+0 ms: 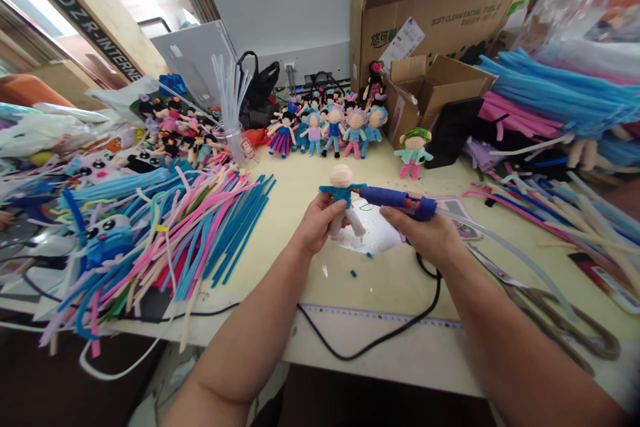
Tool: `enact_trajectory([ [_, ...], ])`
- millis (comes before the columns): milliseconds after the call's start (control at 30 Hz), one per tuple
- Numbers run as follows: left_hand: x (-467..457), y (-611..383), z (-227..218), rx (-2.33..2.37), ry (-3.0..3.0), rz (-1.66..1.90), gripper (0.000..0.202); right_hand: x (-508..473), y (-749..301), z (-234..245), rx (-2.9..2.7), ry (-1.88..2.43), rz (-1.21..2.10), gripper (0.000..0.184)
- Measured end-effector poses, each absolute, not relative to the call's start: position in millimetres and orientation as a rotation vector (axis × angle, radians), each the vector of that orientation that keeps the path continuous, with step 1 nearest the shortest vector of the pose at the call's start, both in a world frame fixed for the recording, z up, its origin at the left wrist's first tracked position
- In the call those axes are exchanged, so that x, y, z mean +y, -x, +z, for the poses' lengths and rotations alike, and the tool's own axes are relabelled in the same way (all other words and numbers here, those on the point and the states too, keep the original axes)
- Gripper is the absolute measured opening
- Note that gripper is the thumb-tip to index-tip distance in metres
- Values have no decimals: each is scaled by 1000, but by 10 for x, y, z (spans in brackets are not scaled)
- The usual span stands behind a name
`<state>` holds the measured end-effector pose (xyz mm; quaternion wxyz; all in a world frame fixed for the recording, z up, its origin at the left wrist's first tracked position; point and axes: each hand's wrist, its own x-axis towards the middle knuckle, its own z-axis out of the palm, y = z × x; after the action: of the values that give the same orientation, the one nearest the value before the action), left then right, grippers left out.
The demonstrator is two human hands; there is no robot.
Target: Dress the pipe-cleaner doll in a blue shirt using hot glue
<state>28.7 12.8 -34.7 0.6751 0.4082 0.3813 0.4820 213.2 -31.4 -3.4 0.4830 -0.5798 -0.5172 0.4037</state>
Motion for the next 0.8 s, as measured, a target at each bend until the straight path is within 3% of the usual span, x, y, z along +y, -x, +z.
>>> enact_trajectory([
  [800, 141, -287, -378, 837, -927, 1090, 43, -292, -2120, -100, -1150, 1405, 1012, 30],
])
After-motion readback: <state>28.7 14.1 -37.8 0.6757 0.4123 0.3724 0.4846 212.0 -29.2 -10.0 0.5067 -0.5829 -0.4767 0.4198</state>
